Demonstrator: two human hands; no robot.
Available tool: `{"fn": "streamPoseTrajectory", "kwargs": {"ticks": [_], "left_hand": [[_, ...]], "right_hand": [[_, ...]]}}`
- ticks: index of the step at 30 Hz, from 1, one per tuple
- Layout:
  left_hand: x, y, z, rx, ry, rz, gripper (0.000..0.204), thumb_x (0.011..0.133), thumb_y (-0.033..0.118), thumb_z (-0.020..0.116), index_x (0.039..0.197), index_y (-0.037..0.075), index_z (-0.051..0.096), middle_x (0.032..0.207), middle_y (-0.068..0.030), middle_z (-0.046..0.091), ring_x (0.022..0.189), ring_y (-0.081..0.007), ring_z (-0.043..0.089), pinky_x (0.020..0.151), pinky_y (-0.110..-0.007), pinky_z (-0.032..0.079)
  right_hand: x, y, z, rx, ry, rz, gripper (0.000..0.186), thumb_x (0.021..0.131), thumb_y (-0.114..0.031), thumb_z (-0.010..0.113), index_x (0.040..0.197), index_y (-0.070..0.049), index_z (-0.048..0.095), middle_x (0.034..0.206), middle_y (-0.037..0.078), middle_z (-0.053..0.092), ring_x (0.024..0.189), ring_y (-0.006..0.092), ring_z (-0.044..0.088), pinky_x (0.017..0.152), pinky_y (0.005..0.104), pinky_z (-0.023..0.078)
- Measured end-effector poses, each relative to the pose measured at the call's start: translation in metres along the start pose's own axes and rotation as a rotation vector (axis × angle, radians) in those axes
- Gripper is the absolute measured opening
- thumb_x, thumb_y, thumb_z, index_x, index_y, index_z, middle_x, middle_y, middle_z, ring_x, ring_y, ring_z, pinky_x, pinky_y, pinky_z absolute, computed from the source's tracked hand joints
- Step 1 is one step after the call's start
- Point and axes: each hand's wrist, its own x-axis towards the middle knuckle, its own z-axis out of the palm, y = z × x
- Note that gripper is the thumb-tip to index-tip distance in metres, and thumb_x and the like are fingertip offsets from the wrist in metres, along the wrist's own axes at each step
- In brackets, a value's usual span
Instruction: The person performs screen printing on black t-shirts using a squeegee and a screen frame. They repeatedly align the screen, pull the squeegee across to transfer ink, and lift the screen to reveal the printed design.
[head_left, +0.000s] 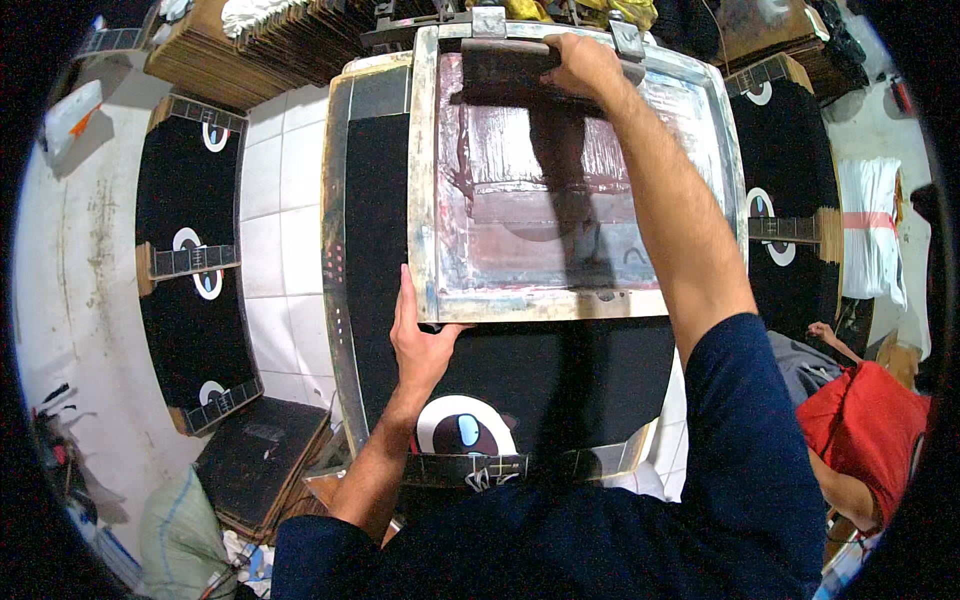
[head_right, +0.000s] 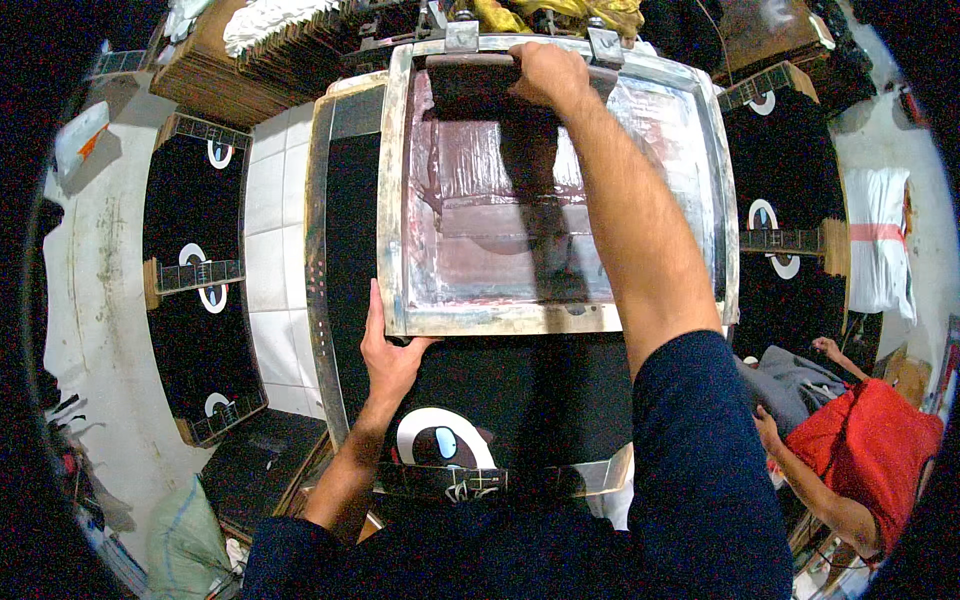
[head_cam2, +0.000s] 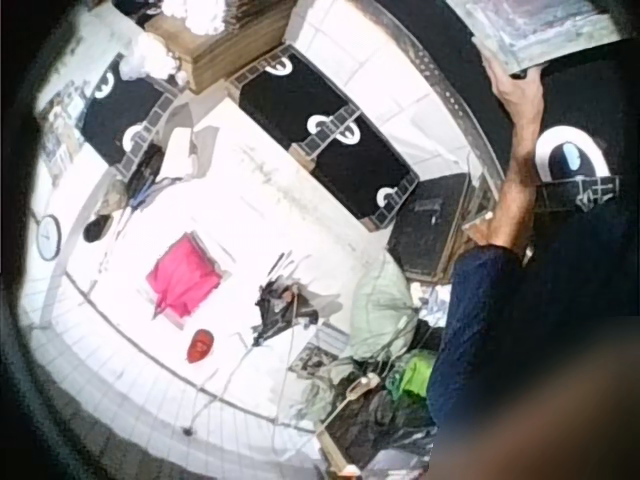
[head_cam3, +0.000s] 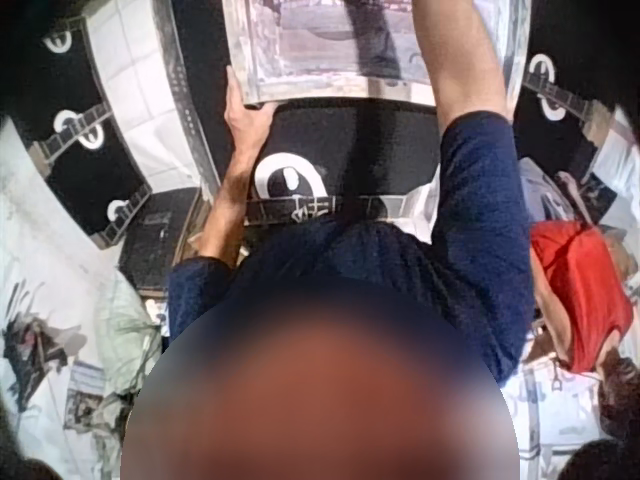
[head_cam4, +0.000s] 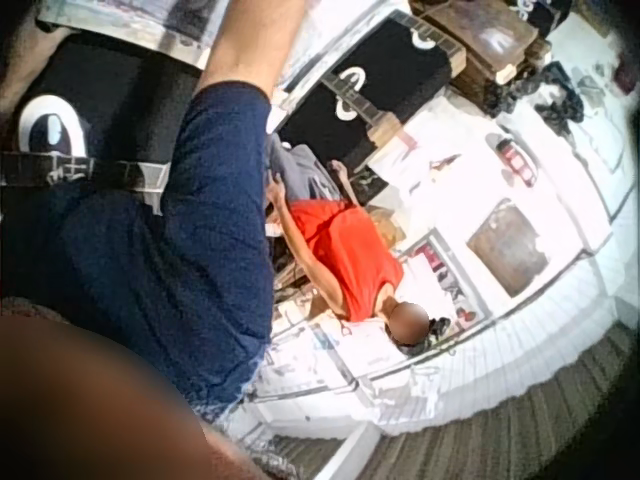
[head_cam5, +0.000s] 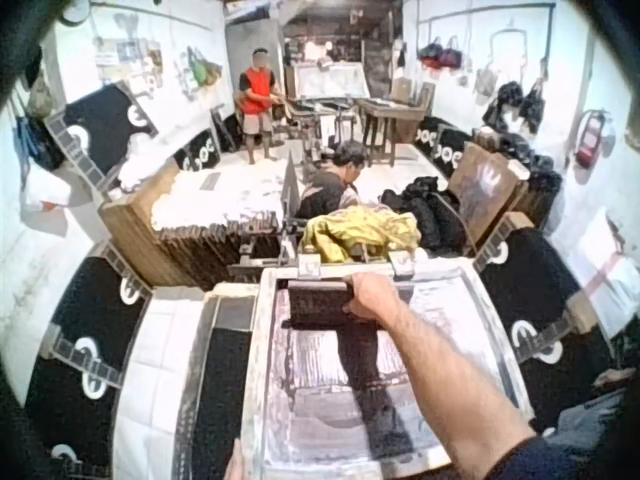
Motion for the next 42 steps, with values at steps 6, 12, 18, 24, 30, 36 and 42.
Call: {"fn": "streamPoseTrajectory", "kwargs": {"ticks": [6, 12, 18, 24, 30, 36, 42], "left_hand": [[0.0, -0.001, -0.001, -0.019, -0.007, -0.007, 0.114, 0.069, 0.013, 0.096, 0.16, -0.002, 0.029, 0.148, -0.0258, 0.054, 0.132, -0.0338, 0.058, 0.108, -0.041, 0.049], [0.002, -0.003, 0.0, -0.024, -0.016, 0.005, 0.115, 0.068, 0.016, 0.096, 0.159, -0.003, 0.029, 0.147, -0.0266, 0.053, 0.133, -0.0377, 0.057, 0.109, -0.045, 0.048], [0.003, -0.003, -0.002, 0.024, -0.013, 0.045, 0.12, 0.066, 0.017, 0.097, 0.16, -0.002, 0.027, 0.148, -0.0258, 0.051, 0.133, -0.037, 0.056, 0.111, -0.045, 0.046], [0.008, 0.047, -0.034, -0.234, 0.03, 0.085, 0.113, 0.07, 0.004, 0.09, 0.161, -0.002, 0.024, 0.132, -0.0203, 0.064, 0.119, -0.029, 0.065, 0.102, -0.039, 0.053], [0.05, 0.132, -0.093, -0.55, 0.072, 0.293, 0.104, 0.079, -0.009, 0.076, 0.163, 0.001, 0.015, 0.134, -0.0217, 0.063, 0.119, -0.026, 0.064, 0.103, -0.038, 0.053], [0.064, 0.019, -0.137, -0.58, 0.187, 0.183, 0.105, 0.08, 0.003, 0.089, 0.161, 0.0, 0.021, 0.136, -0.0214, 0.056, 0.108, -0.0242, 0.065, 0.095, -0.036, 0.056], [-0.078, -0.311, -0.157, 0.078, 0.354, -0.614, 0.036, 0.098, 0.025, 0.068, 0.113, -0.007, 0.067, 0.094, -0.0217, 0.069, 0.091, -0.0292, 0.068, 0.08, -0.046, 0.053]], "right_hand": [[-0.138, -0.047, 0.026, 0.07, 0.296, -0.026, 0.04, 0.068, -0.002, 0.08, 0.104, -0.017, 0.072, 0.1, 0.006, 0.07, 0.105, 0.0289, 0.063, 0.088, 0.0455, 0.046], [-0.179, -0.065, 0.016, 0.111, 0.457, 0.022, 0.047, 0.065, -0.003, 0.082, 0.108, -0.018, 0.072, 0.102, 0.001, 0.069, 0.102, 0.0254, 0.061, 0.098, 0.0456, 0.041], [-0.241, -0.084, 0.007, 0.192, 0.594, 0.073, 0.06, 0.06, 0.002, 0.078, 0.116, -0.021, 0.073, 0.116, -0.004, 0.068, 0.113, 0.0247, 0.056, 0.112, 0.052, 0.034], [-0.299, -0.117, -0.029, 0.202, 0.792, 0.106, 0.051, 0.065, -0.009, 0.071, 0.113, -0.024, 0.076, 0.115, -0.007, 0.071, 0.114, 0.023, 0.055, 0.109, 0.0492, 0.033], [-0.235, -0.103, -0.146, 0.024, 1.065, -0.029, 0.033, 0.08, -0.011, 0.071, 0.112, -0.019, 0.075, 0.109, 0.003, 0.074, 0.107, 0.0275, 0.063, 0.096, 0.0462, 0.039], [-0.164, -0.1, -0.265, -0.029, 1.132, -0.032, 0.028, 0.079, -0.013, 0.081, 0.105, -0.01, 0.072, 0.092, 0.011, 0.069, 0.093, 0.0358, 0.06, 0.084, 0.0514, 0.045], [-0.123, -0.097, -0.315, -0.025, 0.941, 0.1, 0.031, 0.083, -0.024, 0.081, 0.112, -0.013, 0.075, 0.096, 0.014, 0.077, 0.091, 0.0339, 0.071, 0.085, 0.0449, 0.053]]}}
